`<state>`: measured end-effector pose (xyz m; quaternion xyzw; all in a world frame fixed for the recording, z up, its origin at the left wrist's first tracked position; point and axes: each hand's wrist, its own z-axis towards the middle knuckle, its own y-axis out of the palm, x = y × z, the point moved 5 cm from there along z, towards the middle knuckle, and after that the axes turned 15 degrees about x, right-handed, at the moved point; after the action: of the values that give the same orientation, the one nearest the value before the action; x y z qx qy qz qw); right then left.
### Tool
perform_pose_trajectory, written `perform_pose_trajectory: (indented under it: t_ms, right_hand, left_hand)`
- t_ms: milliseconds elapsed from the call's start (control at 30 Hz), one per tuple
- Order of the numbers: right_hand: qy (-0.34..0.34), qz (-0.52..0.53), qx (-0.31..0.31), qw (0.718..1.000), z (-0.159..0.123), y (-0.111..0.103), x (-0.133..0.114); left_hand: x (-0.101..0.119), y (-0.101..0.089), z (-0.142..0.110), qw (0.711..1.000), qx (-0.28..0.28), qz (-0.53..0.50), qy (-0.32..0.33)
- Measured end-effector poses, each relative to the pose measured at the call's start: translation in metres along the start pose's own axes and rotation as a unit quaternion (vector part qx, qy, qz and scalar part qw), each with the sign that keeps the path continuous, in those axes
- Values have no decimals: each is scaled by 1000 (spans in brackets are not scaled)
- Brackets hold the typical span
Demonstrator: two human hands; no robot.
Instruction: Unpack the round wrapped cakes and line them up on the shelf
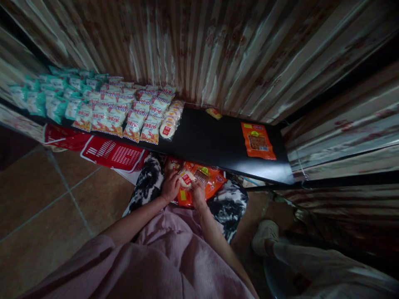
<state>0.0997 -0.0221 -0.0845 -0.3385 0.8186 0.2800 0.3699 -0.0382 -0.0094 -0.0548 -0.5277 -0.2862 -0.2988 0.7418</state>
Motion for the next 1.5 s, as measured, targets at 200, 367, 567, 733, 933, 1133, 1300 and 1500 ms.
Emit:
perform_pose_trajectory:
  t_ms: [200, 367, 567, 733, 933, 1133, 1300, 1500]
  right_hand:
    - [14, 19, 4, 1000, 2, -1, 5]
    - [37, 30, 6, 999, 0, -2, 6]
    - [36, 47, 9, 998, -4, -3, 2]
    - [20, 70, 20, 997, -3, -3, 0]
    - [-4, 53, 22, 998, -4, -2, -3]
    - [-63, 15, -3, 998, -10, -3, -14]
    - [-128, -36, -37, 990, -16, 2, -24]
    - [-257, -158, -60, 951, -29, 10, -34]
  left_hand:
    - [-6, -1, 3, 999, 13, -1, -34]
    - [-7, -4, 5, 999, 29, -14, -43]
    - [-6, -9, 7, 996, 56, -42, -58]
    - [-3, -13, 7, 994, 75, -26, -70]
    - [3, -9, 6, 994, 22, -60, -91]
    - [-1, -3, 3, 983, -7, -106, -152]
    - [-3, 0, 0, 968, -38, -150, -196]
    - [1, 5, -7, 894, -107, -299, -316]
